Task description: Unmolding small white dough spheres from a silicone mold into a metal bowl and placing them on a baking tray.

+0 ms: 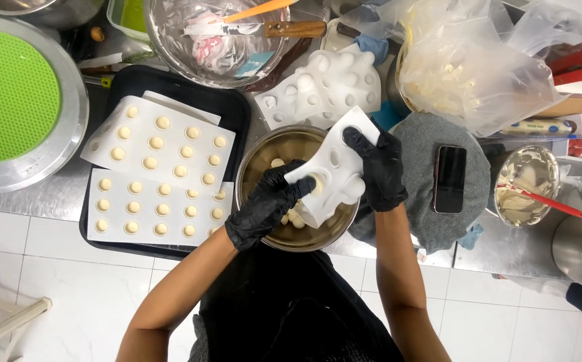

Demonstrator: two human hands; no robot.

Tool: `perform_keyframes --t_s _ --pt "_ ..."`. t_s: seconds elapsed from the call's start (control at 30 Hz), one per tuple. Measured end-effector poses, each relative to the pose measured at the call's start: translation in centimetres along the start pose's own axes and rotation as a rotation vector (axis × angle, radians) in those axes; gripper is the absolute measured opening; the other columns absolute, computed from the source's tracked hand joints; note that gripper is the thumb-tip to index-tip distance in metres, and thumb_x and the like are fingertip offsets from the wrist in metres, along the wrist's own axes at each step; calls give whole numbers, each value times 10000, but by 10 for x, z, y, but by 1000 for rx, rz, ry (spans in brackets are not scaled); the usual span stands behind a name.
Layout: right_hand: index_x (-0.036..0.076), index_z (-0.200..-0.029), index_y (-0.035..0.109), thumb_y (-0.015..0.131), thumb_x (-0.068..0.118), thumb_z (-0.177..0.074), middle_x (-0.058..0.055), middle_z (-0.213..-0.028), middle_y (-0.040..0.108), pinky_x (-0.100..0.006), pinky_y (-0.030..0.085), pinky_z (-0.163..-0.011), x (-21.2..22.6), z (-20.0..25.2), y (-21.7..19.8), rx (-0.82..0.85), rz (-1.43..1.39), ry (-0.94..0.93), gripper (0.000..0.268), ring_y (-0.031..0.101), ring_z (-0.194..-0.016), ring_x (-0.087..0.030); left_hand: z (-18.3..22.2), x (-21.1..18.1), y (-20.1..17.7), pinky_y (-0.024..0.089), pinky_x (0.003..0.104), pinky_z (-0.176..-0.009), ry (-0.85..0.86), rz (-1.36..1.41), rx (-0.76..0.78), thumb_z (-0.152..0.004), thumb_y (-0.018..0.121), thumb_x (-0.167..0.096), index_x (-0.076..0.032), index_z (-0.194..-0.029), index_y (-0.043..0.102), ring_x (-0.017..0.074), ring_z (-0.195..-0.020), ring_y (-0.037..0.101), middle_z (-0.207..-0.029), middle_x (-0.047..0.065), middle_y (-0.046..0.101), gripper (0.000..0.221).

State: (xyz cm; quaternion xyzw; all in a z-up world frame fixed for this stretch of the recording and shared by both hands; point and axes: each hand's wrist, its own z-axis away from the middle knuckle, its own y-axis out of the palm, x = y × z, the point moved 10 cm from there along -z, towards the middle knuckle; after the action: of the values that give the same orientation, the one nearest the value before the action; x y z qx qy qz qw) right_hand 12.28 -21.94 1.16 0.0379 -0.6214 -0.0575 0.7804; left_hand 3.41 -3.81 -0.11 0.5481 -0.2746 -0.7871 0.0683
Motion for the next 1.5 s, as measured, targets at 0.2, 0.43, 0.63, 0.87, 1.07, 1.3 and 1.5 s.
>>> perform_keyframes --t_s 0.2,0.43,0.63,0.87,1.07,1.3,1.5 --pt "57 -1546 456 766 96 -992 -183 -1445 544 -360 543 -1022 86 68 60 54 752 -680 636 564 -1303 -224 1 3 -15 473 240 -469 -250 155 -223 -929 678 -323 -14 -1085 722 111 -618 682 -821 44 765 348" --pt "79 -1376 603 754 -23 -891 -151 -1353 615 -361 557 -1030 52 102 90 318 807 -699 518 602 -1308 -284 -1 22 -28 384 262 -363 -341 15 -283 -943 577 -420 -61 -893 699 109 -445 580 -644 17 672 382" --pt "24 -1089 708 727 -113 -868 -99 -1268 669 -369 531 -896 -3 105 42 398 242 -446 260 641 -1142 -244 -4 9 -47 313 226 -422 -182 77 -290 -1020 666 -356 -19 -876 698 49 -472 426 -624 -27 568 368" --pt "101 -1316 625 740 28 -900 -124 -1459 570 -413 487 -1095 -34 113 64 543 472 -95 437 566 -1347 -273 0 -46 -39 465 205 -612 9 313 -279 -1026 655 -302 18 -1111 699 58 -708 580 -849 1 644 334" --pt "89 -1427 491 657 88 -946 -146 -1351 598 -390 531 -1017 -91 73 21 128 323 -259 509 626 -1222 -263 -21 -56 24 591 276 -830 22 454 -129 -997 671 -195 26 -1242 669 162 -971 688 -1099 92 711 330" --pt "65 -1550 453 648 93 -1040 -180 -1461 614 -471 541 -1096 67 -2 -9 -248 1014 -981 546 629 -1306 -360 -75 -42 -43 561 305 -949 293 664 90 -1191 677 -64 72 -1194 610 154 -964 603 -1047 91 631 152" --pt "43 -1557 360 741 142 -868 -271 -1533 450 -463 448 -1081 -19 -63 -26 137 1279 -785 794 452 -1374 -456 -97 70 -137 504 336 -997 -65 338 -285 -1007 572 -181 -97 -1477 485 164 -1213 611 -1374 40 645 486"
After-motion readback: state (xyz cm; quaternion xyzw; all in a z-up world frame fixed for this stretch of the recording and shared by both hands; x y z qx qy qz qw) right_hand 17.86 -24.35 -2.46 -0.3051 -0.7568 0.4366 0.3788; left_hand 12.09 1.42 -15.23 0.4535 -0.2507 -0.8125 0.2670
